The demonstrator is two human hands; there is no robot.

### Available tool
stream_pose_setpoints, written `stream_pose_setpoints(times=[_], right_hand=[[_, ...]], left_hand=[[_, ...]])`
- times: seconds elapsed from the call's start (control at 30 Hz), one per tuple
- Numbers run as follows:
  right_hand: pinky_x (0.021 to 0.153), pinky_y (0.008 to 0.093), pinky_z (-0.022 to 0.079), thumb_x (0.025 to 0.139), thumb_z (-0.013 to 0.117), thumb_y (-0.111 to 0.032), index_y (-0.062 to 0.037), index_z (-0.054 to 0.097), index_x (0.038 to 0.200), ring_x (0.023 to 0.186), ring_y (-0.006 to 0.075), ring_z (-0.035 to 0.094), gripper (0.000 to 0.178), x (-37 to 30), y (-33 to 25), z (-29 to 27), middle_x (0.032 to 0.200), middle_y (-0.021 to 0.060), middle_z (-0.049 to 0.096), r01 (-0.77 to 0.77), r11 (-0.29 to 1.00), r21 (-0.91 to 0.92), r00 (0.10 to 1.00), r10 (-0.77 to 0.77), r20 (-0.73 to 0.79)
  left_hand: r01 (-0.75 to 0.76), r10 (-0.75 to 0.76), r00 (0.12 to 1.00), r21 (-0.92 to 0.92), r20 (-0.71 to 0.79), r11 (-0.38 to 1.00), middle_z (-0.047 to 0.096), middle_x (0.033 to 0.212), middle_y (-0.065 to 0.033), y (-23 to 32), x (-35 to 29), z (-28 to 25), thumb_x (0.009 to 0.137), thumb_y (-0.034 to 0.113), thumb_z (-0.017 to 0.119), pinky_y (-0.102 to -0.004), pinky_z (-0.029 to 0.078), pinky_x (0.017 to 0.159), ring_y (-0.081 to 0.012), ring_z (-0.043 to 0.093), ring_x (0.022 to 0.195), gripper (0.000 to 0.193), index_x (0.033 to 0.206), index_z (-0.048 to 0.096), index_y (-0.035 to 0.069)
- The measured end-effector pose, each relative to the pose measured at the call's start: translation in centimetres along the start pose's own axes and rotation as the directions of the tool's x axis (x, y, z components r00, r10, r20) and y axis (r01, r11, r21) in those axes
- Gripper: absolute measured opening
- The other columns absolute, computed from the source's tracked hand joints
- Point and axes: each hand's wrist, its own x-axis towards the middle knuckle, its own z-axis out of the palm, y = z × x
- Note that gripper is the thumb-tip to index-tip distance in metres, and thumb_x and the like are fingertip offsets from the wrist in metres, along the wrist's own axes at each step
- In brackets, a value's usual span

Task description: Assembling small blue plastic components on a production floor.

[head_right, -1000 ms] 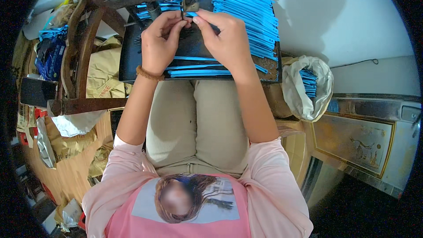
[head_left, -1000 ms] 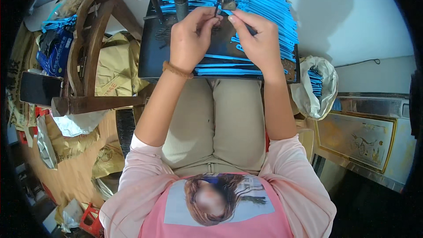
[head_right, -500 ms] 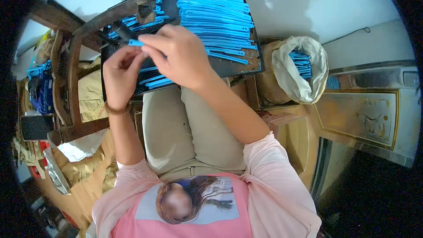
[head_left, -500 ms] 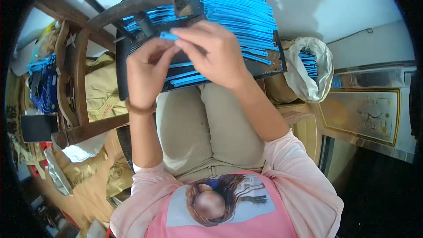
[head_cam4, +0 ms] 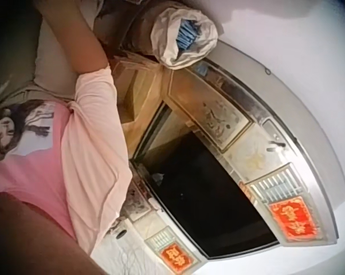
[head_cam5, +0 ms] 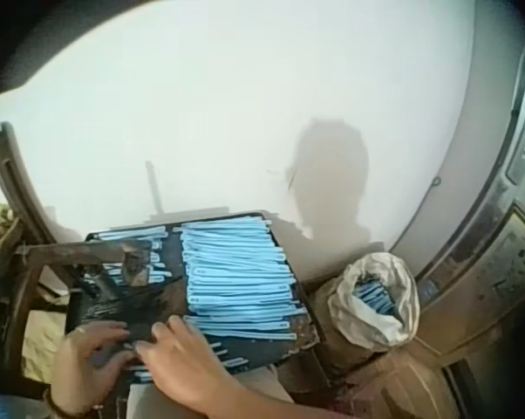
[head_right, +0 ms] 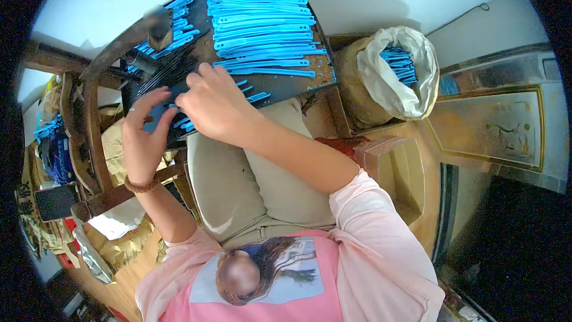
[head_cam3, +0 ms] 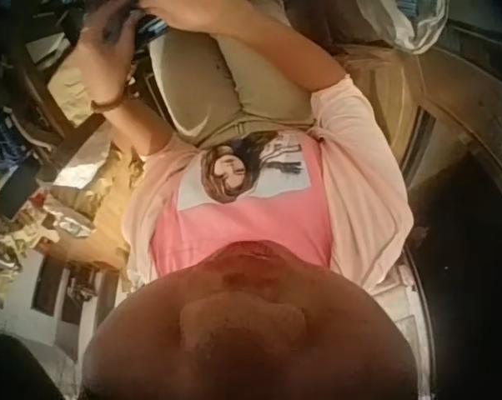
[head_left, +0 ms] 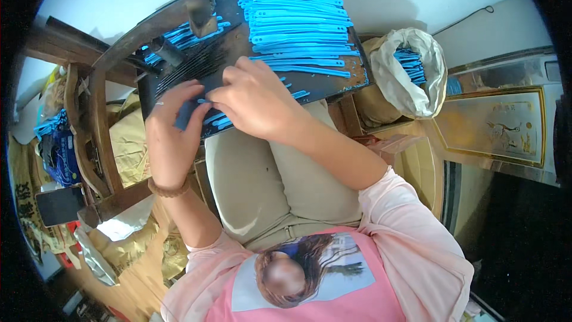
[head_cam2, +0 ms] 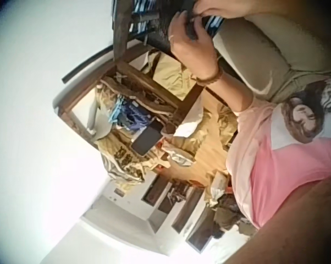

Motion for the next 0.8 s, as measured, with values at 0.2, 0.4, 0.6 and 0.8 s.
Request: stream_pose_setpoints(times=[0.2, 0.4, 0.6, 0.8], right_hand=[[0.073, 0.0429, 0.046, 0.079, 0.072, -0.016, -0.0115, 0.075, 0.088, 0.084, 0.0303, 0.058, 0.010, -2.4, 1.2, -4.4, 0.083, 0.0098, 0.062, -0.185, 0.974, 0.129, 0.973, 0.200, -0.115], [0.079, 0.0402, 0.048, 0.077, 0.078, -0.012, -0.0078, 0.075, 0.100, 0.090, 0.0307, 0.062, 0.023, -6.3, 3.8, -9.5, 0.093, 0.0109, 0.068, -0.395, 0.912, -0.108, 0.913, 0.377, -0.156], [0.077, 0.0422, 0.050, 0.076, 0.077, -0.012, -0.0102, 0.075, 0.095, 0.087, 0.0307, 0.061, 0.019, -7.5, 5.2, -9.9, 0.091, 0.0092, 0.066, -0.446, 0.875, -0.190, 0.895, 0.439, -0.082], [0.075, 0.0431, 0.050, 0.077, 0.076, -0.011, -0.0085, 0.072, 0.088, 0.085, 0.0311, 0.062, 0.012, -7.4, 5.7, -10.1, 0.086, 0.0097, 0.065, -0.444, 0.875, -0.192, 0.893, 0.450, -0.013]], left_hand=[[0.002, 0.029, 0.984, -0.169, 0.176, 0.986, 0.073, 0.097, -0.0158, -0.7, -0.6, 1.1, 0.078, -0.003, 0.075, -0.0341, 0.054, 0.082, -0.0290, 0.070, 0.089, 0.020, 0.098, 0.072, -0.001], [0.000, 0.029, 0.989, -0.194, 0.148, 0.981, 0.072, 0.088, -0.0145, 0.1, -0.2, 1.5, 0.077, 0.001, 0.076, -0.0363, 0.053, 0.070, -0.0307, 0.067, 0.079, 0.011, 0.088, 0.074, 0.000], [0.023, 0.025, 0.973, -0.203, 0.231, 0.979, 0.071, 0.091, -0.0147, 1.0, -0.5, 1.0, 0.078, 0.002, 0.076, -0.0349, 0.053, 0.072, -0.0296, 0.068, 0.081, 0.014, 0.091, 0.074, -0.001], [-0.033, 0.049, 0.993, -0.144, 0.109, 0.989, 0.071, 0.100, -0.0157, 0.0, 0.2, 1.0, 0.079, 0.001, 0.075, -0.0362, 0.054, 0.078, -0.0318, 0.069, 0.089, 0.020, 0.099, 0.073, 0.001]])
